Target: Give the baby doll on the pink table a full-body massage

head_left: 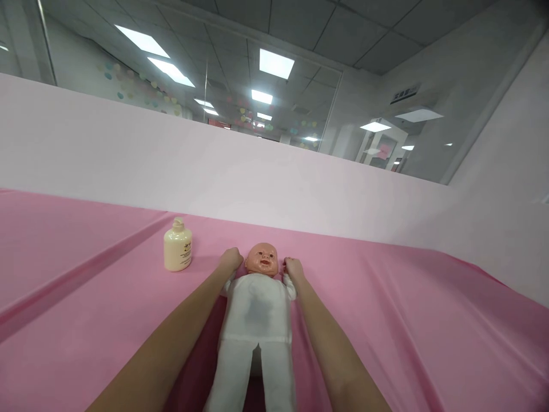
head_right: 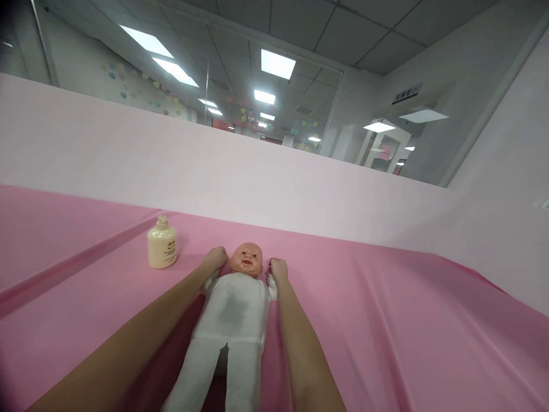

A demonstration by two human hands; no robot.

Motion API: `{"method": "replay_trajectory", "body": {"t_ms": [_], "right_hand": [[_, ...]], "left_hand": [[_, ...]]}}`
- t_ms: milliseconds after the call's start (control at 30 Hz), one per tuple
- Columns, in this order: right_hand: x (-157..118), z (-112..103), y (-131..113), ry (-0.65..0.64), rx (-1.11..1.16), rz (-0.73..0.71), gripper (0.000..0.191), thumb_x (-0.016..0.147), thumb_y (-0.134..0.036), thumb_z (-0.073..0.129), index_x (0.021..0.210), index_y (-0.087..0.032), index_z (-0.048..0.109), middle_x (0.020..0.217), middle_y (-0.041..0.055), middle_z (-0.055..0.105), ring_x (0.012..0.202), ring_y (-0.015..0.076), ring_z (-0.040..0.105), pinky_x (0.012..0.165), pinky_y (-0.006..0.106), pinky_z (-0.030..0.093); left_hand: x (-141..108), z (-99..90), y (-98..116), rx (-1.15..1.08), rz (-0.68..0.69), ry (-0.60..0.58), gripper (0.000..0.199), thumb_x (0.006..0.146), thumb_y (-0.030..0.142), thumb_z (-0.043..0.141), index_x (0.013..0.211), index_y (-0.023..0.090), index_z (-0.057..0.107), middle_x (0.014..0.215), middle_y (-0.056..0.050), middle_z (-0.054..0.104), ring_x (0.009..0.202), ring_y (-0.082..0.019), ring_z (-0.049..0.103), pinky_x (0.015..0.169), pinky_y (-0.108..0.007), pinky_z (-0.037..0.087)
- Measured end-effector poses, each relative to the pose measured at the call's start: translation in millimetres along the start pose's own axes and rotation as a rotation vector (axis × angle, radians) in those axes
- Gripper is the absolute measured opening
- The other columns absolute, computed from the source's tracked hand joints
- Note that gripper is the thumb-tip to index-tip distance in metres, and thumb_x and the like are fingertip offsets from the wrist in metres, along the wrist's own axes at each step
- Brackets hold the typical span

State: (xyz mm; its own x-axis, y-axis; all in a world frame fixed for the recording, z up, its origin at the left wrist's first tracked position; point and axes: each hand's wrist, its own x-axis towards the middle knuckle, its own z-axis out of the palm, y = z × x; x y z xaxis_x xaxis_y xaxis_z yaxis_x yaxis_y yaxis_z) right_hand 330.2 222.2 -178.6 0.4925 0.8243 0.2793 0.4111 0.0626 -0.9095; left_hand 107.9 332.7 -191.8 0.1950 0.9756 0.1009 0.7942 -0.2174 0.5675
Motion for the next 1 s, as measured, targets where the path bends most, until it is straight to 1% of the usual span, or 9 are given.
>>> {"method": "replay_trajectory", "body": {"t_ms": [167,333,433,500,567,667,767,867,1000], "right_hand": [[-10.2,-0.8,-2.9,-0.004,0.042,0.041,0.023,0.073,-0.028,0.048,0.053,-0.022,0.039,0.040,-0.0038,0.037,0.039,0.0123,0.040,0.041,0.023,0.031],[-31.4,-18.2,-28.5,0.015,0.126,-0.075,0.022,0.080,-0.035,0.045,0.063,-0.021,0.041,0.050,-0.0043,0.044,0.047,0.0116,0.045,0.046,0.022,0.035],[-54.2,-38.6,-46.9,-0.038,0.185,-0.176,0.024,0.083,-0.039,0.047,0.067,-0.021,0.045,0.053,-0.0044,0.047,0.049,0.0114,0.046,0.051,0.022,0.038],[-73.7,-53.7,-56.0,-0.138,0.250,-0.247,0.024,0.084,-0.039,0.049,0.069,-0.020,0.047,0.054,-0.0041,0.048,0.050,0.0114,0.047,0.054,0.022,0.040],[-94.8,-66.1,-60.5,-0.249,0.298,-0.254,0.026,0.085,-0.040,0.051,0.070,-0.020,0.046,0.052,-0.0042,0.048,0.049,0.0113,0.047,0.054,0.023,0.039],[-125.2,-73.0,-57.1,-0.385,0.294,-0.197,0.027,0.086,-0.042,0.052,0.073,-0.020,0.047,0.051,-0.0041,0.049,0.046,0.0109,0.044,0.049,0.022,0.034],[-149.9,-65.8,-44.3,-0.452,0.237,-0.125,0.027,0.085,-0.043,0.052,0.075,-0.019,0.046,0.051,-0.0050,0.046,0.043,0.0093,0.036,0.044,0.021,0.026],[-167.9,-54.0,-32.4,-0.375,0.160,-0.182,0.026,0.087,-0.041,0.051,0.074,-0.019,0.044,0.056,-0.0056,0.039,0.050,0.0089,0.033,0.048,0.021,0.024],[-181.9,-47.0,-29.8,-0.324,-0.035,-0.311,0.022,0.088,-0.035,0.047,0.074,-0.018,0.046,0.057,-0.0059,0.034,0.052,0.0090,0.030,0.050,0.021,0.025]], "left_hand": [[-19.0,-10.0,7.0,-0.038,0.057,0.077,0.016,0.079,0.019,0.047,0.089,0.017,0.060,0.092,-0.015,0.066,0.085,-0.027,0.063,0.064,-0.030,0.042],[-55.6,-47.5,21.0,-0.131,0.201,0.204,0.029,0.089,0.019,0.032,0.108,0.021,0.055,0.087,-0.006,0.064,0.079,-0.019,0.060,0.064,-0.026,0.040],[-88.7,-74.2,26.3,-0.197,0.394,0.200,0.026,0.090,0.022,0.034,0.104,0.023,0.056,0.077,0.000,0.061,0.071,-0.015,0.056,0.065,-0.023,0.040],[-115.6,-87.3,26.5,-0.238,0.593,0.157,0.023,0.089,0.022,0.037,0.098,0.021,0.058,0.074,0.001,0.059,0.067,-0.013,0.053,0.064,-0.022,0.039],[-143.7,-93.1,23.8,-0.227,0.730,0.112,0.021,0.088,0.022,0.039,0.094,0.019,0.059,0.071,0.001,0.057,0.064,-0.013,0.051,0.061,-0.022,0.037],[-181.0,-86.1,15.6,-0.153,0.861,0.009,0.020,0.086,0.019,0.041,0.092,0.019,0.060,0.068,0.002,0.056,0.061,-0.012,0.049,0.062,-0.023,0.035],[-203.8,-67.3,6.7,-0.157,0.910,-0.053,0.018,0.081,0.015,0.043,0.088,0.018,0.059,0.071,0.002,0.059,0.066,-0.012,0.052,0.066,-0.023,0.037],[-211.3,-51.5,1.2,-0.220,0.832,-0.041,0.017,0.079,0.013,0.042,0.085,0.017,0.057,0.076,0.000,0.062,0.072,-0.013,0.055,0.070,-0.023,0.039],[-211.9,-45.8,-0.3,-0.192,0.803,-0.055,0.017,0.077,0.012,0.043,0.084,0.017,0.057,0.076,0.000,0.062,0.073,-0.014,0.056,0.071,-0.025,0.039]]}}
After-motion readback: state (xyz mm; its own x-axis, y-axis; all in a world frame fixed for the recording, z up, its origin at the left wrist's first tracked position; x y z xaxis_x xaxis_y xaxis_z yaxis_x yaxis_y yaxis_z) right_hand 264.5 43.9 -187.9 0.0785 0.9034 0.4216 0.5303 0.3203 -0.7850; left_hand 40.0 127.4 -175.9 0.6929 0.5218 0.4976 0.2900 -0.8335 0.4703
